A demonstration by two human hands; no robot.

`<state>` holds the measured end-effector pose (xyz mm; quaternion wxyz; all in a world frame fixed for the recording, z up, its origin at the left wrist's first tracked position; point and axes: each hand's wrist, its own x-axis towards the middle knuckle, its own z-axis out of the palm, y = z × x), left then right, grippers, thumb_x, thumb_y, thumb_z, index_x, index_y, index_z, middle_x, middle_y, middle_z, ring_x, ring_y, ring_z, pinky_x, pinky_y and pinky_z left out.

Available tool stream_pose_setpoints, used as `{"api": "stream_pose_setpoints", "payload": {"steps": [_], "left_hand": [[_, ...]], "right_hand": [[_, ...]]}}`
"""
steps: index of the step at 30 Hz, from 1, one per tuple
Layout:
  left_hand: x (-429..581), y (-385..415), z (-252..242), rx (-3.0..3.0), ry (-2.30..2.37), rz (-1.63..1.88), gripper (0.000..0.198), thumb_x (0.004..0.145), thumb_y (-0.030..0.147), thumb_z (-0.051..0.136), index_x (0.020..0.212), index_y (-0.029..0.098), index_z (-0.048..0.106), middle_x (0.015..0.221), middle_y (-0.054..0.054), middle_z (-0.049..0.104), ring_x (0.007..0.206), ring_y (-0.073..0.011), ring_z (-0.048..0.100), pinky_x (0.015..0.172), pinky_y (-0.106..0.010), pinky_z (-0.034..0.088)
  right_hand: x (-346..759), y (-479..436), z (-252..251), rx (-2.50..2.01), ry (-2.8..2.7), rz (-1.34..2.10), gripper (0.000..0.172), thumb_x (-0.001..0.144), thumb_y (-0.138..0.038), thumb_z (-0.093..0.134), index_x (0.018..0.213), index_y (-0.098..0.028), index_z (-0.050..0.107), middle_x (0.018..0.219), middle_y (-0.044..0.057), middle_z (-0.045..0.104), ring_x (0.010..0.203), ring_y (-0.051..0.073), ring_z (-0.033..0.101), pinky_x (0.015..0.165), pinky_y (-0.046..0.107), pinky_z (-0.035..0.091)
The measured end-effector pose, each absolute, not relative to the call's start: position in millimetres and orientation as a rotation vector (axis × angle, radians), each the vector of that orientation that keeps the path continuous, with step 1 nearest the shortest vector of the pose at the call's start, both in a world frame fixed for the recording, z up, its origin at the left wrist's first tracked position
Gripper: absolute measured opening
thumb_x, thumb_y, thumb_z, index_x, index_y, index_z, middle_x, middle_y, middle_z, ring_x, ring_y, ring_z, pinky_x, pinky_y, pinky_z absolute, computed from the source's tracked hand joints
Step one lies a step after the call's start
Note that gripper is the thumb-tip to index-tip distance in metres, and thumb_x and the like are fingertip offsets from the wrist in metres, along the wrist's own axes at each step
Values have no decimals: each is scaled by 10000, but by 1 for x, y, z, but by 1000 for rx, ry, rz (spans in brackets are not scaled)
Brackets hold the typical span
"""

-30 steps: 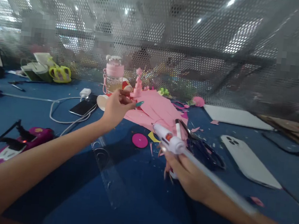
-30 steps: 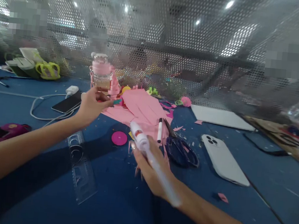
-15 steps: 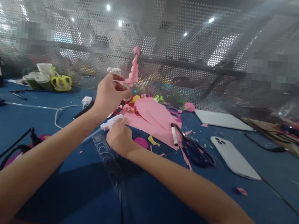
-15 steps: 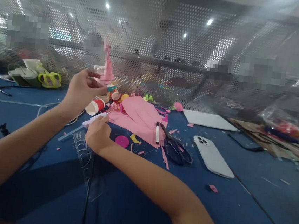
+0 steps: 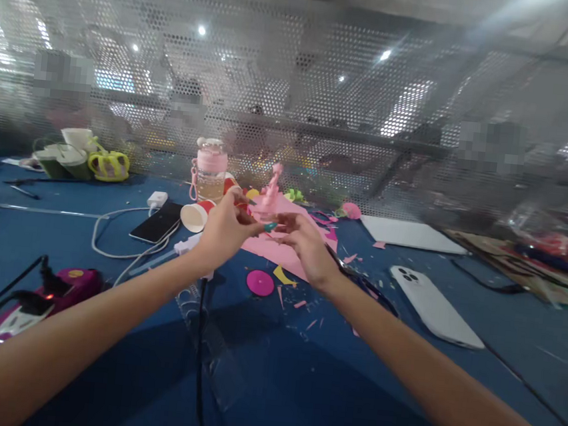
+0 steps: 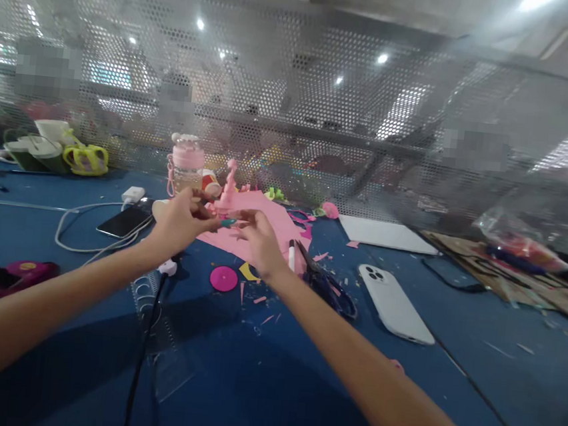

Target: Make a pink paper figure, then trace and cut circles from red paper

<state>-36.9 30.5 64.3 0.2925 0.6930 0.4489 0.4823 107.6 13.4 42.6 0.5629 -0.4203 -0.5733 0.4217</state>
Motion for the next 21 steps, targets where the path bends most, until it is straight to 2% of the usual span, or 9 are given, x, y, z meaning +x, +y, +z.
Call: {"api": "stream_pose_setpoints", "payload": {"steps": [2,5,11,15,18,21], "left_hand": [[-30,24,55,1821,1184,1177,386,589,169,669,894,154,433,561,31,589,548,-136,591,541,-254,437],[-23,16,45,1791,1187,1105,396,581,157,677,897,159,439,566,37,584,544,-131,586,529,-246,442],[-20,15,34,1775,1137,1052,449,586,126,668,971,165,440,592,38,579,575,-125,587,550,-245,459],[-21,17,29,1846,1107,1027,446,596,119,662,979,166,438,596,33,593,579,-120,588,585,-251,458],[-21,19,30,1914,1087,997,453,591,126,665,979,165,433,638,15,614,609,-124,590,603,-251,452],[-23,24,33,2003,1145,907,517,565,168,682,1000,146,402,767,-40,632,613,-136,575,548,-249,432]], "right_hand": [[127,14,44,-838,-1300,1146,281,613,-309,519,870,-200,547,1003,54,592,942,187,551,794,359,457],[137,13,44,-874,-1255,1101,294,658,-402,581,875,-205,600,955,45,629,924,182,576,823,364,449],[134,13,41,-882,-1273,886,220,592,-296,711,766,-179,646,816,40,682,816,177,627,814,349,469],[135,17,41,-878,-1297,805,170,600,-331,710,660,-182,655,680,15,675,692,160,632,750,340,492],[136,22,42,-869,-1338,771,169,614,-336,704,658,-181,653,668,12,670,667,151,628,728,330,498],[140,25,45,-844,-1358,739,172,637,-334,690,661,-172,637,679,15,664,679,146,631,732,322,500]]}}
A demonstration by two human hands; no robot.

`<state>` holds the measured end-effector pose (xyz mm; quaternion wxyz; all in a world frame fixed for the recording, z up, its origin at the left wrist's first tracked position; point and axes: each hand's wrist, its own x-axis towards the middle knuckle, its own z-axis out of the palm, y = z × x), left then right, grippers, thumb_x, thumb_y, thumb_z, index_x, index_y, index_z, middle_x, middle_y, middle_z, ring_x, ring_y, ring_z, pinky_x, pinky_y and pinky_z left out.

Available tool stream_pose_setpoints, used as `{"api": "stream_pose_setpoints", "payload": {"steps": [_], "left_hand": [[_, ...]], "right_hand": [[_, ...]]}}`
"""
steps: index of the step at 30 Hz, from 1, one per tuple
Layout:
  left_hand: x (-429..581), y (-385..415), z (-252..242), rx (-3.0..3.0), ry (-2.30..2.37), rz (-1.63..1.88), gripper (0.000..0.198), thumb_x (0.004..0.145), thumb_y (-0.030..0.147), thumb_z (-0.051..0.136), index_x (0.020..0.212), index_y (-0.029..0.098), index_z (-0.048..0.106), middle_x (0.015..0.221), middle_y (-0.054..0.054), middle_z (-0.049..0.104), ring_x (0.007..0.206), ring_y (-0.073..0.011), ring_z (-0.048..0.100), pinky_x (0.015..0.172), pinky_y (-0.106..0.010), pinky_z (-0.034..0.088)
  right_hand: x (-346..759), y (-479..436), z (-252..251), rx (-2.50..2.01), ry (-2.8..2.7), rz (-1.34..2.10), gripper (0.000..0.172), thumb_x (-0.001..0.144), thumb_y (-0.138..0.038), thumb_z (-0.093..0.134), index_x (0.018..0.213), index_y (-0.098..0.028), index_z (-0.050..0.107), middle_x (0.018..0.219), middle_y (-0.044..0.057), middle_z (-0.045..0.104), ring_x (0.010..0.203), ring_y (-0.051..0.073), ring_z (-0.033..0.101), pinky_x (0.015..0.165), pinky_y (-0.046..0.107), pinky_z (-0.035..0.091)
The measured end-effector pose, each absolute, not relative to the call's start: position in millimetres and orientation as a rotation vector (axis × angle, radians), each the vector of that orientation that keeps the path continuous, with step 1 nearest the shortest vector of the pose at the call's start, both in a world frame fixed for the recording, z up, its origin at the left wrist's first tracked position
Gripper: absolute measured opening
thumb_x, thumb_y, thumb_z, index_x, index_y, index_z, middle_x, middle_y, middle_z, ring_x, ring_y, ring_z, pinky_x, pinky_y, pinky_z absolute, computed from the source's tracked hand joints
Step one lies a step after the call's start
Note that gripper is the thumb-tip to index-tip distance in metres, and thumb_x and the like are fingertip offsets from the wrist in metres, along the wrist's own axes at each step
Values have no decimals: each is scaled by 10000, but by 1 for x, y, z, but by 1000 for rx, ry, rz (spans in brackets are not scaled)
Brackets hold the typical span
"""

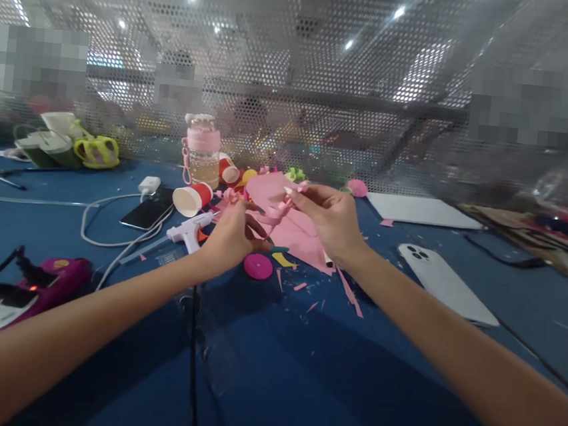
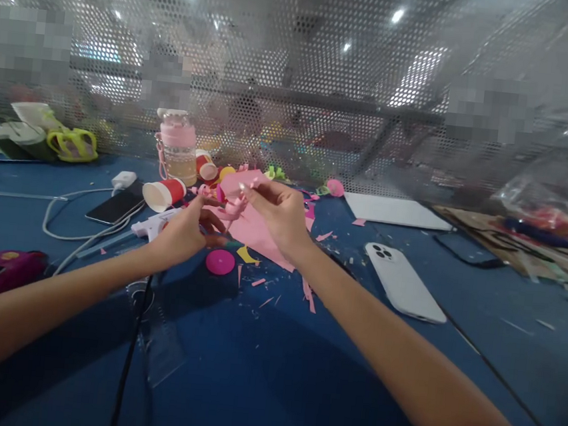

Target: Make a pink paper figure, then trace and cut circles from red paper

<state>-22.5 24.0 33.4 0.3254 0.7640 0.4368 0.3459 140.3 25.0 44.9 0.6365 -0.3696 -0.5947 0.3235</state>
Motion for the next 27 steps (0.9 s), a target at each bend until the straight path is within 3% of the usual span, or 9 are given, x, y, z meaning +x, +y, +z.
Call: {"api": "stream_pose_setpoints", "payload": {"steps": [4,7,11,15,20,27], "left_hand": [[-29,30,37,2257,1225,606,648,502,275,709,1039,110,384,953,-134,591,655,-179,571,530,-271,406],[-36,30,34,2461,1262,383,718,443,363,731,1033,110,409,910,-128,583,704,-227,564,533,-278,383],[-41,30,29,2531,1389,128,535,464,473,696,838,154,485,665,-36,556,592,-199,511,491,-268,328],[-40,34,27,2709,1290,-49,376,520,466,673,671,180,482,687,-27,557,626,-174,501,549,-261,341],[-38,38,25,2801,1205,-277,390,626,498,608,797,156,530,892,-106,598,736,-217,541,613,-282,371],[-40,35,25,2846,1134,-271,427,664,479,602,917,139,553,948,-120,598,831,-238,547,692,-292,385]], "right_hand": [[149,25,47,-851,-1365,692,187,638,-342,691,664,-176,610,657,6,649,647,137,629,693,310,517],[149,23,42,-824,-1397,703,178,650,-338,684,684,-181,606,671,2,652,653,139,633,680,308,524],[140,20,29,-781,-1427,745,191,640,-339,692,694,-179,603,675,-3,656,648,143,635,668,310,529],[133,17,21,-778,-1477,760,183,647,-323,692,705,-174,603,667,3,659,638,152,641,648,307,532],[132,13,17,-809,-1513,750,171,657,-314,686,699,-165,614,655,8,655,593,137,630,601,282,533],[134,13,10,-808,-1527,809,193,648,-330,690,727,-167,627,640,11,646,628,154,637,635,308,528]]}}
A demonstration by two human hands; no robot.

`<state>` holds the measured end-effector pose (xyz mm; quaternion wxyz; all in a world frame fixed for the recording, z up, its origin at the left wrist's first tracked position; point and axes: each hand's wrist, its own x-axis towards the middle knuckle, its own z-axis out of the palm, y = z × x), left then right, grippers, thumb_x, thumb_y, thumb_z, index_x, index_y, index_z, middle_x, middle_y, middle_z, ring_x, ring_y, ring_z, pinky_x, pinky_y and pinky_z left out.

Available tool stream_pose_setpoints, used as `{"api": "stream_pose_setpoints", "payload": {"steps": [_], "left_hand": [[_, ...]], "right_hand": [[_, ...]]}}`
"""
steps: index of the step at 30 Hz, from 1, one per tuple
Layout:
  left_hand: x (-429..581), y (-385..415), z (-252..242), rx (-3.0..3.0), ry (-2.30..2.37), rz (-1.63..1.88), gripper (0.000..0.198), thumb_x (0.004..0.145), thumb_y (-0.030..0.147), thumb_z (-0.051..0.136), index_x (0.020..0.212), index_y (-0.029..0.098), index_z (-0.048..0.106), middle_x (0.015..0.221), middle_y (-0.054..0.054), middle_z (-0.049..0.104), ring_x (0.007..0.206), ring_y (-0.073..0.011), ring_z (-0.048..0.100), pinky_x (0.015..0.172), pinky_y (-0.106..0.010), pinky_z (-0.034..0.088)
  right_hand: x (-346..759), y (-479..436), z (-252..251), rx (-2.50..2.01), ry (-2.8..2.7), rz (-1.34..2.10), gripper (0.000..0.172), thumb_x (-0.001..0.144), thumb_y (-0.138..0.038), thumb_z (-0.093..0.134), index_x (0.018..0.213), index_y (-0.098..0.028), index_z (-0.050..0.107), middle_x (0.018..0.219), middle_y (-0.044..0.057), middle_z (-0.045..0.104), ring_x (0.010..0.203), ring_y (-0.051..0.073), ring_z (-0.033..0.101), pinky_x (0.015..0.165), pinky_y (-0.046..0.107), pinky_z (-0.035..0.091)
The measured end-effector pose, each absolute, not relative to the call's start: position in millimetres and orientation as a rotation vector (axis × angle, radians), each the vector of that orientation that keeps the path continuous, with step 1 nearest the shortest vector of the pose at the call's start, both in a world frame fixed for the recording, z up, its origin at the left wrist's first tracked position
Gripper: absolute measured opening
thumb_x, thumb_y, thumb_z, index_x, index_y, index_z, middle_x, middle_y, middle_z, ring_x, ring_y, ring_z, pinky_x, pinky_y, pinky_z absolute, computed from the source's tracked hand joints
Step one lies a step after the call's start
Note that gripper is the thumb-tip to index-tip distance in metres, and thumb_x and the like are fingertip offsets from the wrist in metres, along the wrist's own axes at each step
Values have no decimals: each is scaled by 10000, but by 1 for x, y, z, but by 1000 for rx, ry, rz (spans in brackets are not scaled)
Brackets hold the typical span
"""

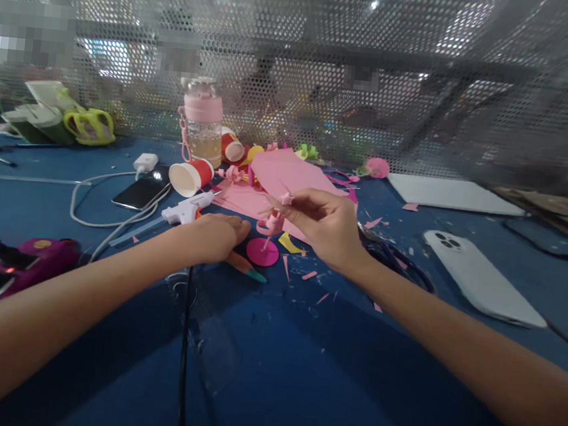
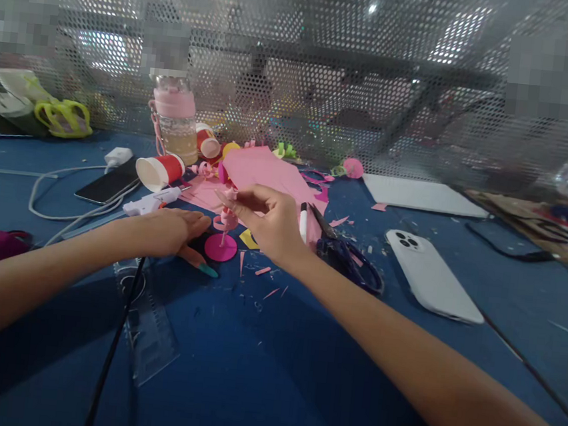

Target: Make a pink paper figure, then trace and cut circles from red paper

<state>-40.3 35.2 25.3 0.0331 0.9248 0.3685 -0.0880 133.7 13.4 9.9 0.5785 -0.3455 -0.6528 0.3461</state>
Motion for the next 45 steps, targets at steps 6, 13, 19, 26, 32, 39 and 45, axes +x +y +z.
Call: {"api": "stream_pose_setpoints", "payload": {"steps": [6,13,19,26,32,39,45], "left_hand": [[-35,32,33,2835,1140,-414,490,699,455,585,1031,99,526,1028,-156,588,894,-260,550,740,-302,386],[-32,30,36,2786,1191,-459,527,700,446,585,1084,94,506,1077,-174,574,946,-276,542,763,-312,393],[-35,32,31,2794,1173,-362,518,674,426,610,1064,96,524,1048,-171,587,930,-274,549,768,-317,390],[-37,36,25,2785,1171,-259,504,632,419,637,1036,130,555,1013,-151,607,916,-274,554,776,-333,394],[-33,33,32,2755,1168,-413,578,693,398,599,1144,54,489,1100,-223,559,977,-316,537,809,-368,386],[-35,39,23,2769,1179,-357,577,663,451,605,1130,126,508,1044,-172,591,926,-287,551,781,-352,395],[-37,44,16,2749,1158,-230,565,613,437,656,1079,134,552,997,-150,609,898,-279,573,779,-337,399]], "right_hand": [[135,13,7,-811,-1535,799,185,664,-344,675,732,-180,623,648,11,644,670,161,639,681,325,522],[134,12,7,-836,-1534,785,191,663,-341,680,738,-172,630,652,16,647,690,167,642,690,327,523],[134,14,4,-857,-1554,755,210,677,-364,665,755,-174,620,739,31,666,734,168,640,694,326,525],[136,15,2,-861,-1537,761,216,673,-366,668,759,-174,618,754,38,667,755,176,641,711,331,526],[135,14,2,-827,-1530,772,163,694,-310,662,775,-176,615,684,17,655,721,169,646,701,324,524],[133,14,0,-803,-1545,728,127,700,-288,659,748,-180,610,686,-1,653,668,133,640,644,262,523],[132,12,2,-837,-1547,733,175,705,-342,646,727,-176,594,647,-4,642,635,128,633,620,254,520]]}}
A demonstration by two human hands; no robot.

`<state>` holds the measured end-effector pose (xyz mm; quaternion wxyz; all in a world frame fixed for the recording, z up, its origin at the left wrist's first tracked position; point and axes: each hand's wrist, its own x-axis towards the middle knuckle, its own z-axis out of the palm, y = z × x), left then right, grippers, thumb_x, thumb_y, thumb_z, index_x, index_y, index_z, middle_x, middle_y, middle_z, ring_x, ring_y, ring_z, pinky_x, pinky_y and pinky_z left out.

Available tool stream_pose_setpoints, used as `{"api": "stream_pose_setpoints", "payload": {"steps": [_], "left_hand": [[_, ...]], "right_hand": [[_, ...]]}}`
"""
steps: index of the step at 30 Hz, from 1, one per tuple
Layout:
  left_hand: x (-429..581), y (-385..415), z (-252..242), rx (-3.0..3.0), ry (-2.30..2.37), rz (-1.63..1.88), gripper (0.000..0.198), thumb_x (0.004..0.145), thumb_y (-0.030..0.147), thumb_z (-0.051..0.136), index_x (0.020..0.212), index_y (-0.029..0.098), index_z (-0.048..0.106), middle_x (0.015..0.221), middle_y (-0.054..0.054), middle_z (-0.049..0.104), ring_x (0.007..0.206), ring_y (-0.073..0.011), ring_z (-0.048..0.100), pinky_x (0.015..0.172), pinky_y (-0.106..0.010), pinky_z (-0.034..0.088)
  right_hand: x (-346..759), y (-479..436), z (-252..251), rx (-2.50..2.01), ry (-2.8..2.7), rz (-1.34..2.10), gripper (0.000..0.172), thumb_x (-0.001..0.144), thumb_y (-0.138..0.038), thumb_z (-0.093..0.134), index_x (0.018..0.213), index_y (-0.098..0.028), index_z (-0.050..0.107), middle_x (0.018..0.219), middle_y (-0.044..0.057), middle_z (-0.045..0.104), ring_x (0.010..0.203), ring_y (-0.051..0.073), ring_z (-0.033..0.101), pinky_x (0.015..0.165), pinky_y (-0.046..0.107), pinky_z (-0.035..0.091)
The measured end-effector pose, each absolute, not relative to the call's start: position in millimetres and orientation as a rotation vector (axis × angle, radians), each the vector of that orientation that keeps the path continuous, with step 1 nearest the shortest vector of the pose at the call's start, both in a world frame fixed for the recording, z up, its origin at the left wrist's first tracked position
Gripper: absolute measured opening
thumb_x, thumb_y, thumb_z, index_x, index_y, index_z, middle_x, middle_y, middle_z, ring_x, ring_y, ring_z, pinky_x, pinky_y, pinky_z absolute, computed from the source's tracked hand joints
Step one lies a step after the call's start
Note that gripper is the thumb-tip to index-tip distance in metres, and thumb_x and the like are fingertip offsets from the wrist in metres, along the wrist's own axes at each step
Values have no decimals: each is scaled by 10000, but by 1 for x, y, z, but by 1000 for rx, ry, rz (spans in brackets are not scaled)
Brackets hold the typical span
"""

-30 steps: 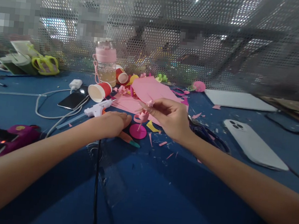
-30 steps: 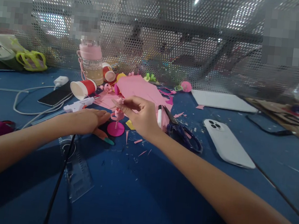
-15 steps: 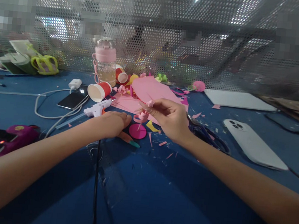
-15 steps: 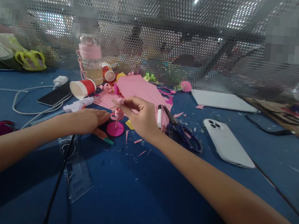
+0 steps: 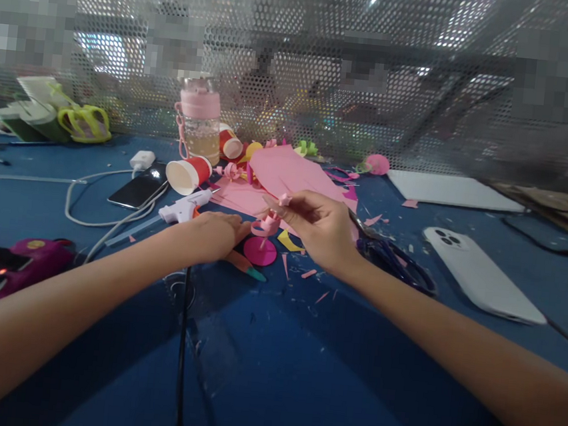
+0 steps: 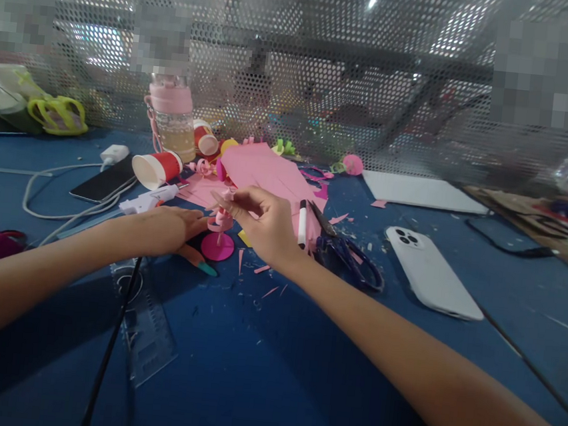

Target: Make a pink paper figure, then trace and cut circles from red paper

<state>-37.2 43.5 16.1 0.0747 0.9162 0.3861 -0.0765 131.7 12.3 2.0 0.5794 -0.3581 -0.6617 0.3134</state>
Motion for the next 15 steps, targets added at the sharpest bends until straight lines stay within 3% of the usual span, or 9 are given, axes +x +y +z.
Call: {"api": "stream_pose_setpoints", "payload": {"steps": [7,15], "left_hand": [[-35,39,28,2822,1131,-471,615,707,501,550,1162,94,476,1075,-173,573,958,-279,560,801,-340,404],[-36,37,29,2858,1108,-444,572,722,492,534,1122,84,513,1047,-176,587,935,-274,563,783,-336,412]], "right_hand": [[131,14,1,-837,-1525,758,195,679,-343,670,731,-171,593,655,-3,638,635,122,625,602,244,509],[130,15,-3,-848,-1536,696,180,695,-345,656,750,-182,603,689,-6,641,681,130,628,643,260,512]]}}
